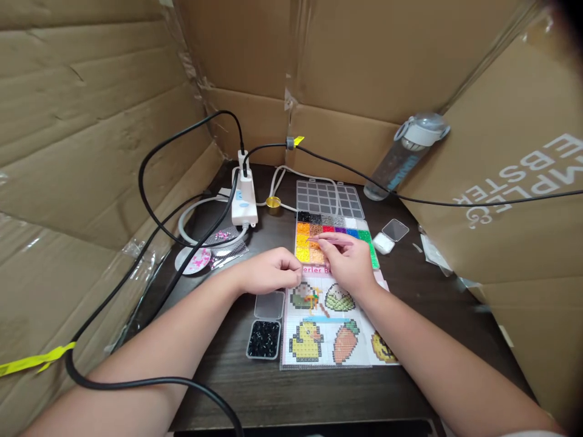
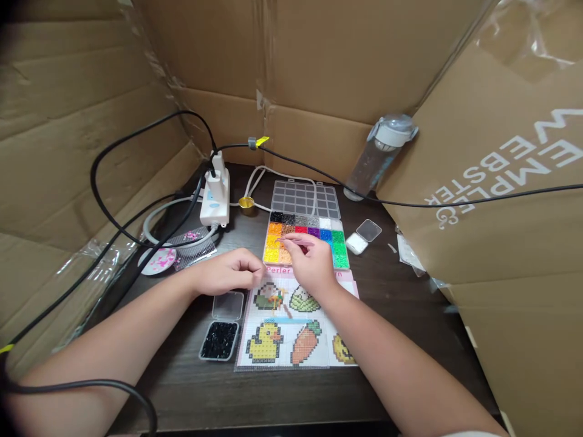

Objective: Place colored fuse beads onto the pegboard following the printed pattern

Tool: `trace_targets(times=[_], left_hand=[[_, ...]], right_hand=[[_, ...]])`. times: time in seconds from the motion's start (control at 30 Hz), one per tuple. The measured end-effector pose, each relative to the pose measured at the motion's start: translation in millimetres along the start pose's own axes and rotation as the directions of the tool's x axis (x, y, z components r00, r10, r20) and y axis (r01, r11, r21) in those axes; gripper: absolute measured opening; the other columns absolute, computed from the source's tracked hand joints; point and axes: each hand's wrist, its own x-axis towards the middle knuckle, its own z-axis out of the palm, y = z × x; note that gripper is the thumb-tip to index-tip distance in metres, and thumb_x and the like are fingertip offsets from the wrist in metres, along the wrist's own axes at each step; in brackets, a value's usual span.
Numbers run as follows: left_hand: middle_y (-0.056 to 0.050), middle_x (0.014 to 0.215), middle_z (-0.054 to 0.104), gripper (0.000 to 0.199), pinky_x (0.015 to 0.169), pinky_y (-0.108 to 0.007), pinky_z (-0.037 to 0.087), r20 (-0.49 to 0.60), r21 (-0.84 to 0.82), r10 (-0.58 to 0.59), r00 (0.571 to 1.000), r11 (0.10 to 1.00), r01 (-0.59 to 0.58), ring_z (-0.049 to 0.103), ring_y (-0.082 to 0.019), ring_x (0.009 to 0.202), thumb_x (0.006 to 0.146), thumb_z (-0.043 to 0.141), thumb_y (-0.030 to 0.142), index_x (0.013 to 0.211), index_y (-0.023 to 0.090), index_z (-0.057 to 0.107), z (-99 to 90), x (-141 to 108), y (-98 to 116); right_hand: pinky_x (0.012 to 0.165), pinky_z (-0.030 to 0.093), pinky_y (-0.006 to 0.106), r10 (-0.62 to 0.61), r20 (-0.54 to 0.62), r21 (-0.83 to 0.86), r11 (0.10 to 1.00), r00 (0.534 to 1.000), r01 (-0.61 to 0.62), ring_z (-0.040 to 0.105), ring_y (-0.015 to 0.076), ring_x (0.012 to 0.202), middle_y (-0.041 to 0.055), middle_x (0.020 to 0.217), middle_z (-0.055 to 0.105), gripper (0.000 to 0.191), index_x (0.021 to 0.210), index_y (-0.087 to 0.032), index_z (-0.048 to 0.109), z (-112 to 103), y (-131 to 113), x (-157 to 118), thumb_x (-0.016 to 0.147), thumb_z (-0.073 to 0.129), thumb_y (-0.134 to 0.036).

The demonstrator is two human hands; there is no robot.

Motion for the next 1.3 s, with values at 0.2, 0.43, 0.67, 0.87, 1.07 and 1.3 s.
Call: trace_targets(times=[0.2, 0.43, 0.67, 0.87, 1.07, 1.3], left_hand=[[0.006, 0.053, 0.037, 0.023, 0.051, -0.024, 0.024, -0.003, 0.000, 0.006, 1.000, 1.000, -0.006, 0.030, -0.009, 0.052, 0.076, 0.053, 0.025, 0.055, 0.016, 0.047, 0.4, -0.6, -0.2], [0.006, 0.053, 0.037, 0.022, 0.052, -0.025, 0.024, 0.003, -0.002, -0.006, 1.000, 1.000, 0.006, 0.030, -0.009, 0.052, 0.074, 0.053, 0.025, 0.055, 0.016, 0.047, -0.2, -0.2, 1.9], [0.006, 0.053, 0.038, 0.021, 0.052, -0.025, 0.025, 0.008, 0.001, 0.011, 1.000, 1.000, -0.011, 0.031, -0.009, 0.053, 0.074, 0.053, 0.024, 0.056, 0.016, 0.047, -1.1, 0.8, -0.3], [0.006, 0.053, 0.035, 0.023, 0.052, -0.025, 0.023, 0.008, -0.007, 0.009, 1.000, 1.000, -0.009, 0.029, -0.008, 0.052, 0.075, 0.053, 0.024, 0.055, 0.017, 0.045, -0.6, 0.8, -1.1], [0.005, 0.053, 0.034, 0.023, 0.051, -0.026, 0.022, 0.012, 0.005, 0.025, 1.000, 1.000, -0.025, 0.029, -0.008, 0.052, 0.075, 0.052, 0.022, 0.054, 0.017, 0.043, 0.0, 0.2, -0.3], [0.006, 0.053, 0.033, 0.025, 0.051, -0.025, 0.022, 0.003, -0.011, 0.006, 1.000, 1.000, -0.006, 0.028, -0.008, 0.052, 0.076, 0.053, 0.024, 0.054, 0.017, 0.043, 0.5, -0.2, 0.3]], right_hand=[[0.069, 0.058, 0.035, -0.028, -0.017, -0.013, 1.000, 0.999, 0.028, 0.073, 0.0208, 0.078, 0.0111, 0.086, 0.079, 0.015, 0.086, -0.014, 0.078, 0.7, 1.6, 0.4, 0.081, 0.067, -0.024], [0.072, 0.059, 0.035, -0.022, -0.009, 0.013, 1.000, 1.000, 0.022, 0.073, 0.0209, 0.079, 0.0106, 0.088, 0.079, 0.013, 0.085, -0.015, 0.077, 0.7, 6.5, 1.6, 0.082, 0.067, -0.023], [0.073, 0.059, 0.035, -0.036, -0.022, -0.014, 0.999, 0.999, 0.036, 0.074, 0.0206, 0.080, 0.0107, 0.087, 0.080, 0.012, 0.083, -0.014, 0.077, 1.0, 5.2, 2.3, 0.081, 0.068, -0.021], [0.065, 0.057, 0.033, -0.001, -0.017, -0.001, 1.000, 1.000, 0.001, 0.072, 0.0206, 0.079, 0.0117, 0.087, 0.078, 0.016, 0.087, -0.014, 0.077, 0.7, 6.0, 2.3, 0.081, 0.067, -0.025], [0.057, 0.054, 0.030, 0.023, -0.008, -0.005, 1.000, 1.000, -0.023, 0.069, 0.0198, 0.075, 0.0106, 0.082, 0.077, 0.017, 0.086, -0.015, 0.077, -0.1, 5.1, 3.0, 0.081, 0.068, -0.028], [0.057, 0.053, 0.030, 0.014, -0.005, 0.000, 1.000, 1.000, -0.014, 0.068, 0.0191, 0.072, 0.0099, 0.079, 0.076, 0.018, 0.085, -0.014, 0.077, -1.0, 5.9, 2.7, 0.081, 0.067, -0.028]])
